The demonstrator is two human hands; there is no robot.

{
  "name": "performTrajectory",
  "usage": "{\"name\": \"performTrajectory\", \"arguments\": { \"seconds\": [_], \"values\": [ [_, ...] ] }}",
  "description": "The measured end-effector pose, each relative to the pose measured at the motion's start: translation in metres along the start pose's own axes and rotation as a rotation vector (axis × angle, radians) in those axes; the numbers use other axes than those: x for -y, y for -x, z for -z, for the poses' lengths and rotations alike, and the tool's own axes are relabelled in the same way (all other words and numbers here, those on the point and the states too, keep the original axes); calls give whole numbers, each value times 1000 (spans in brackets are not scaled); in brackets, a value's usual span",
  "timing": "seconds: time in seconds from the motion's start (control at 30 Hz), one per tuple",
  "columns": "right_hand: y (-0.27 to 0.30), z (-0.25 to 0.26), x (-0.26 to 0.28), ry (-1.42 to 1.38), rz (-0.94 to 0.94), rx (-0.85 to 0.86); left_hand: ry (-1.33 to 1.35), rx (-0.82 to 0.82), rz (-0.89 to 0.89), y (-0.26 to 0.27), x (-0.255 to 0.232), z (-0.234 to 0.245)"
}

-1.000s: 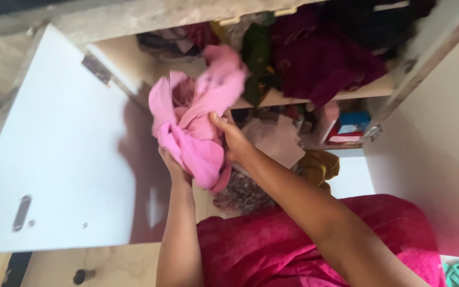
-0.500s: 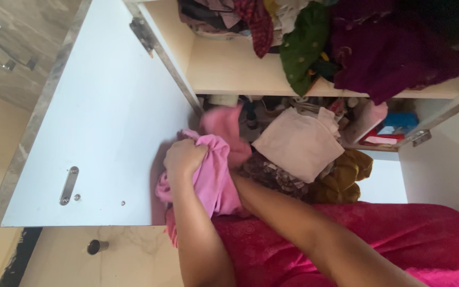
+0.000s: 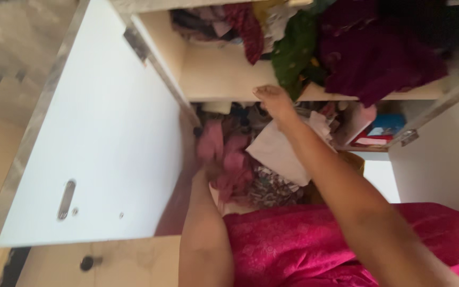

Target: The person removes folded clothes from a cluttered wardrobe shelf and places them into a lower compartment. They handle multiple garments one by one, including patterned, green, yellow, and plaid items, and continue until the upper shelf is mostly cleared.

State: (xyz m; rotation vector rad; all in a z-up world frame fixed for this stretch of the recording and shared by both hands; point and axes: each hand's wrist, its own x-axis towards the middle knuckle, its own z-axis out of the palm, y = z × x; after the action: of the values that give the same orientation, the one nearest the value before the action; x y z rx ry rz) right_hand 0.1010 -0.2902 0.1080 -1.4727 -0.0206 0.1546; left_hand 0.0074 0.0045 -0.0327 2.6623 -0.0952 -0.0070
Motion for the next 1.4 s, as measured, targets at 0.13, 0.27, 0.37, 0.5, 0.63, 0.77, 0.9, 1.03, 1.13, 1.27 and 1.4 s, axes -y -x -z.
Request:
{"name": "performTrajectory", "arguments": {
  "seconds": [0.13, 0.27, 0.37, 0.5, 0.63, 0.77, 0.9, 1.03, 1.13, 1.27, 1.4],
  "values": [
    [-1, 60, 76, 930, 645, -179, -267, 329, 84, 4, 9, -15],
    [4, 68, 115, 1099, 568, -142, -38, 40, 205, 15, -66, 71],
    [4, 56, 122, 1081, 377, -217, 131, -250, 148, 45, -150, 132],
    [-18, 46, 104, 1259, 63, -306, 230, -449, 84, 69, -232, 157],
    [-73, 61, 47, 1357, 246, -343, 173, -483, 20, 61, -261, 143],
    [-78, 56, 50, 1263, 554, -217, 308, -460, 21, 43, -265, 121],
    [12, 27, 97, 1199, 645, -127, 640, -477, -211, 20, -253, 109],
    [88, 56, 125, 1272, 621, -857, 848, -261, -242, 19, -244, 95],
    [95, 95, 126, 1135, 367, -876, 762, -295, -299, 16, -243, 80],
    [59, 142, 120, 999, 252, -745, 945, -229, -265, 9, -242, 69],
    [45, 164, 120, 1058, 476, -797, 816, -316, -316, 5, -230, 65]
  ]
}}
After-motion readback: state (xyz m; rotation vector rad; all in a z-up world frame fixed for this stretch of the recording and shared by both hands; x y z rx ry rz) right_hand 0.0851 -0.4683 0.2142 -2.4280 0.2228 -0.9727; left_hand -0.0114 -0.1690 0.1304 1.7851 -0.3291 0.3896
